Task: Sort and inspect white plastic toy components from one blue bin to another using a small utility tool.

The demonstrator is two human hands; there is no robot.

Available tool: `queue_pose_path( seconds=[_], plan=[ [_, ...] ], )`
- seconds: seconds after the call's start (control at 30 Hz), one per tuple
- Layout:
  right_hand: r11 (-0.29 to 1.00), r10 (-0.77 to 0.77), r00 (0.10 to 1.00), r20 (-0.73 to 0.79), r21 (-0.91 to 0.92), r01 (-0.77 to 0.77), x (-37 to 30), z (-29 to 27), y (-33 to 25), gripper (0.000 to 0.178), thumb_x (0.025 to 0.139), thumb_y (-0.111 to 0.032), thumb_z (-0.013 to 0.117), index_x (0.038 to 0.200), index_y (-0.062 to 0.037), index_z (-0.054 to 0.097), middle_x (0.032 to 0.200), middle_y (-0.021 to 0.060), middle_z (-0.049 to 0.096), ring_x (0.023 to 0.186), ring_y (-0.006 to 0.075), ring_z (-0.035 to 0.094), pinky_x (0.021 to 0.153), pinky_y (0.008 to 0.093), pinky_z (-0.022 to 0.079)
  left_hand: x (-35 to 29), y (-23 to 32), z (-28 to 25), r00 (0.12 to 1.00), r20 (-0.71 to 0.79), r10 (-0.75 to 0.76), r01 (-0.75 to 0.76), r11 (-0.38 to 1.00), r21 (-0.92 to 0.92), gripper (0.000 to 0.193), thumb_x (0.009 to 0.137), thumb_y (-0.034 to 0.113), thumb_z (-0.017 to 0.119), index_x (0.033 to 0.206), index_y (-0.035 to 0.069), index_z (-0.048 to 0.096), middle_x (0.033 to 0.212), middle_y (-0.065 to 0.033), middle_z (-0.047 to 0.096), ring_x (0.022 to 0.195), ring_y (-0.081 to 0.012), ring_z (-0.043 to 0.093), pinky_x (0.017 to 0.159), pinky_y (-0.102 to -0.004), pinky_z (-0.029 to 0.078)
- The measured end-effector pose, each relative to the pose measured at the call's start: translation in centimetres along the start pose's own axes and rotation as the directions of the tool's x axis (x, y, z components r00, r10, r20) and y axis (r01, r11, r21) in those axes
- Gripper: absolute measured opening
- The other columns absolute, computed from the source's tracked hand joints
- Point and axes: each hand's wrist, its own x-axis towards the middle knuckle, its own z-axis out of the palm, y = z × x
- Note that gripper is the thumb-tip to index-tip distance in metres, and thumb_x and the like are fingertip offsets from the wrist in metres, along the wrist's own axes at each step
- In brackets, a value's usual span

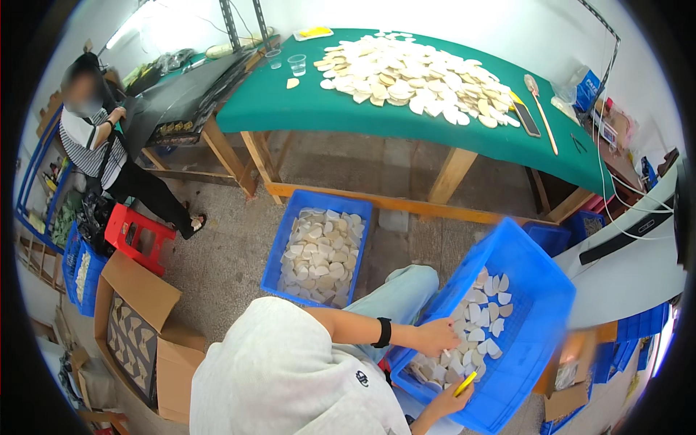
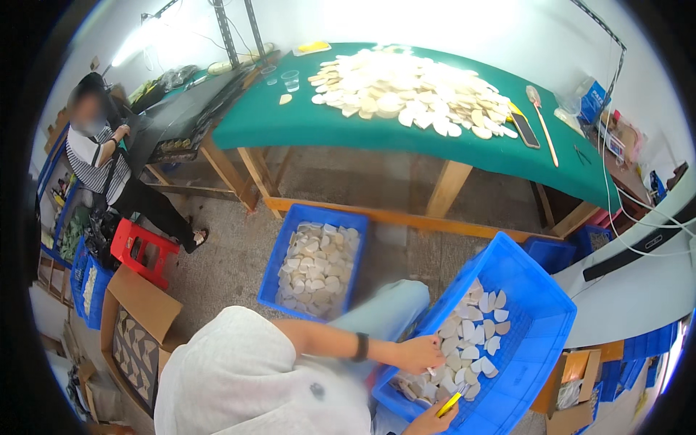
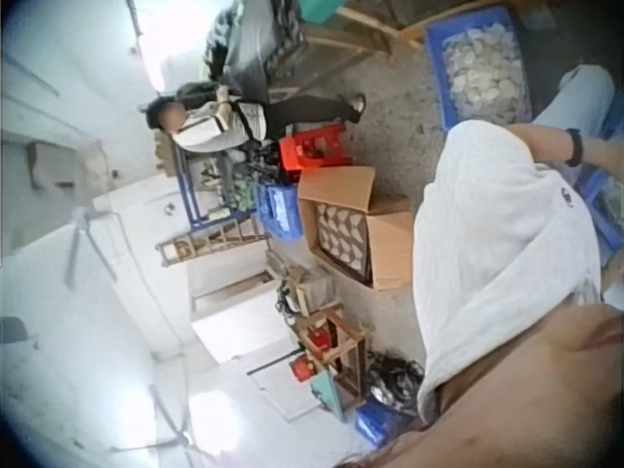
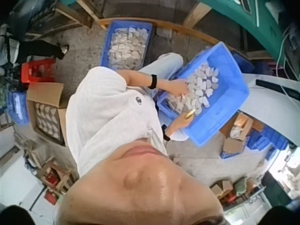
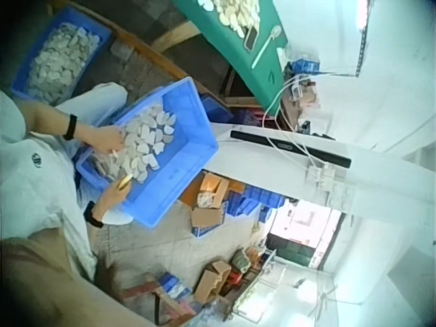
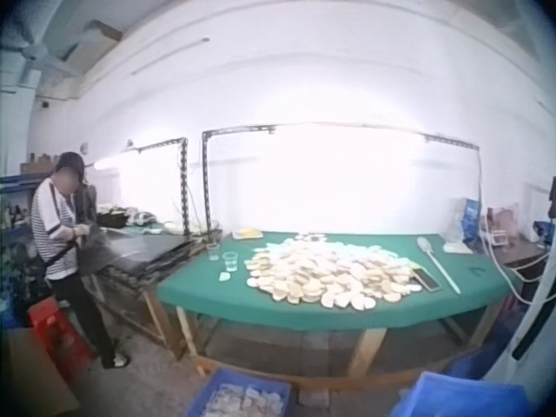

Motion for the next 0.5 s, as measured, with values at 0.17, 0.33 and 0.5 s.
queue_pose_path(
  seconds=[0.17,0.33,0.5],
  plan=[
    [0.996,0.09,0.996,0.015,-0.019,-0.09,-0.1,-0.3,-1.0,0.026,0.087,-0.013,0.057,0.104,0.0061,0.057,0.094,0.0181,0.061,0.083,0.0304,0.058,0.072,0.0357,0.045,0.1,0.0,-0.2,0.995,0.1,-0.017,0.015,1.0,0.016,0.014,0.066,0.017,0.06,0.074,0.01,0.051,0.068,-0.0054,0.055,0.069,-0.0224,0.056,0.076,-0.0351,0.036],
    [0.995,0.095,0.995,0.01,0.009,-0.096,0.4,-0.2,-0.9,0.028,0.087,-0.015,0.058,0.102,0.0088,0.057,0.091,0.0198,0.063,0.077,0.0303,0.059,0.072,0.0358,0.046,0.5,-0.1,-0.5,0.995,0.099,-0.013,0.01,1.0,0.026,0.013,0.065,0.015,0.059,0.075,0.01,0.051,0.071,-0.0049,0.056,0.074,-0.0213,0.057,0.076,-0.0351,0.036],
    [0.99,0.136,0.989,0.061,-0.036,-0.134,0.9,0.5,-0.3,0.032,0.086,-0.018,0.059,0.102,0.0095,0.057,0.094,0.0228,0.063,0.081,0.0332,0.061,0.073,0.0365,0.047,0.5,-0.6,-1.5,0.993,0.122,0.006,-0.01,0.999,0.033,0.013,0.065,0.015,0.059,0.075,0.011,0.051,0.071,-0.0046,0.056,0.074,-0.0212,0.057,0.076,-0.0352,0.036]
  ],
)
